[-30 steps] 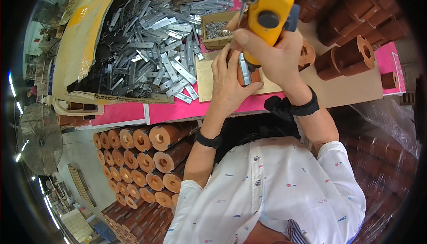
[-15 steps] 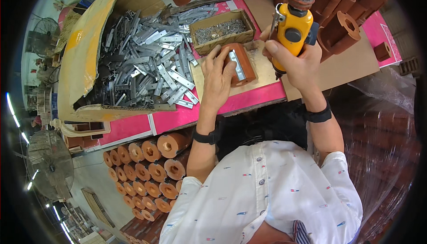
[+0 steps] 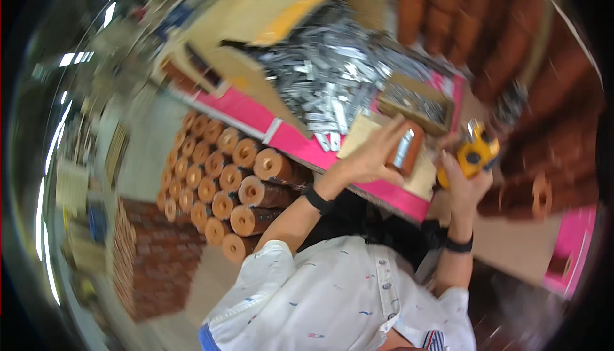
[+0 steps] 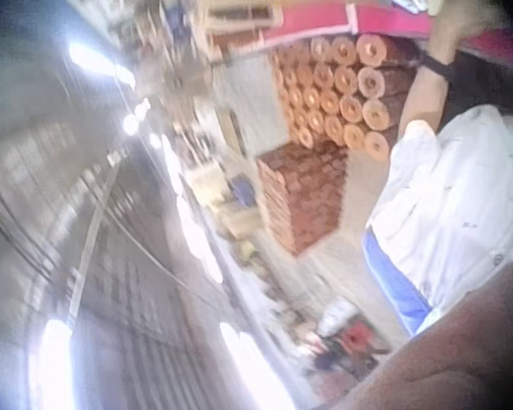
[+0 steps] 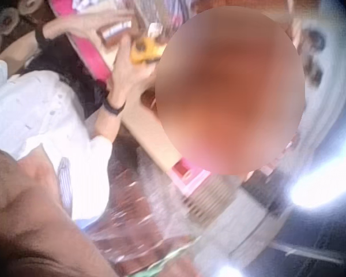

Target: The recorder is assembling wooden furniture components by attaching metal brackets using a pneumatic screwdriver and screws.

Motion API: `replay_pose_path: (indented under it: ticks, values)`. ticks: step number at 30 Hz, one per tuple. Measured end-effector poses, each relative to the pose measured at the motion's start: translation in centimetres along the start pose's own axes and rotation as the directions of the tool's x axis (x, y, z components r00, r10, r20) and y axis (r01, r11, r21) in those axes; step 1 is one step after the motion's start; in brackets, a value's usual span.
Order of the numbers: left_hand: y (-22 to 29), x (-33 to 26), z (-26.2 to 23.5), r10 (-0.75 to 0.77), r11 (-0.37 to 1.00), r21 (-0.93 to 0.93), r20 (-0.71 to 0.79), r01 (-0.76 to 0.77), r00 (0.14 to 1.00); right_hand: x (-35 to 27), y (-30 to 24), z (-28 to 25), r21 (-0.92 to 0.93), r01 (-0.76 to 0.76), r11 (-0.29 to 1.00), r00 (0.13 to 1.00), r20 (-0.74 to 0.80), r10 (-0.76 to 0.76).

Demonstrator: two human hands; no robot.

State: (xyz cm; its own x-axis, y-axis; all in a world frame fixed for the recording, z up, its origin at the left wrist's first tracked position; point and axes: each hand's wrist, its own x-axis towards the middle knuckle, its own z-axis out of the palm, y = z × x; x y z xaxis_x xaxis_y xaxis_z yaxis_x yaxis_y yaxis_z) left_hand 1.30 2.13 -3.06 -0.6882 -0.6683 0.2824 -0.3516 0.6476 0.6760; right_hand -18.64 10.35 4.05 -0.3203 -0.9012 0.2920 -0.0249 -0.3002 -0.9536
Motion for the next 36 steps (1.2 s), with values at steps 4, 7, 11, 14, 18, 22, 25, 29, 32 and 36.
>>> replay_pose_path:
  ticks: [4, 7, 11, 14, 18, 22, 25, 29, 32, 36]
  values:
    - [1.8, -0.7, -0.2, -0.076, 0.997, 0.015, -0.031, 0.076, 0.997, 0.1, 0.0, -0.5, 0.221, -0.041, 0.974, 0.980, 0.198, -0.004]
    - [4.0, -1.1, 0.3, -0.198, 0.976, 0.080, -0.075, 0.204, 0.977, 0.5, -0.2, -0.9, 0.220, 0.009, 0.976, 0.981, 0.185, -0.050]
    - [4.2, -2.3, 1.6, -0.140, 0.950, 0.234, -0.264, 0.205, 0.954, 1.4, -0.1, -1.5, 0.261, 0.020, 0.965, 0.973, 0.219, -0.079]
    - [3.5, -2.5, 2.3, -0.124, 0.943, 0.252, -0.343, 0.218, 0.931, 1.6, 0.5, -2.1, 0.219, 0.015, 0.976, 0.982, 0.180, -0.055]
    - [4.2, -2.2, 0.7, -0.170, 0.974, 0.058, -0.444, 0.218, 0.879, 1.4, 0.4, -2.0, 0.226, 0.054, 0.973, 0.966, 0.236, -0.108]
    - [7.5, -5.5, -3.5, -0.368, 0.930, -0.189, -0.446, 0.316, 0.816, 1.2, 0.3, -1.6, 0.164, 0.017, 0.986, 0.966, 0.253, -0.059]
    - [10.4, -12.4, -8.5, -0.515, 0.857, -0.306, -0.535, 0.414, 0.670, 1.1, 0.1, -0.3, 0.149, 0.072, 0.986, 0.967, 0.231, -0.106]
    - [17.3, -23.6, -15.5, -0.614, 0.727, -0.426, -0.754, 0.538, 0.233, 1.8, 0.7, -0.8, 0.145, 0.061, 0.988, 0.968, 0.231, -0.093]
    - [18.4, -32.1, -16.7, -0.422, 0.653, -0.448, -0.885, 0.611, -0.198, 1.9, 0.8, -0.4, 0.111, 0.065, 0.992, 0.974, 0.209, -0.087]
    - [17.3, -43.3, -15.9, -0.378, 0.475, -0.626, -0.780, 0.618, -0.500, 2.6, 1.2, 0.3, 0.079, 0.051, 0.996, 0.981, 0.181, -0.065]
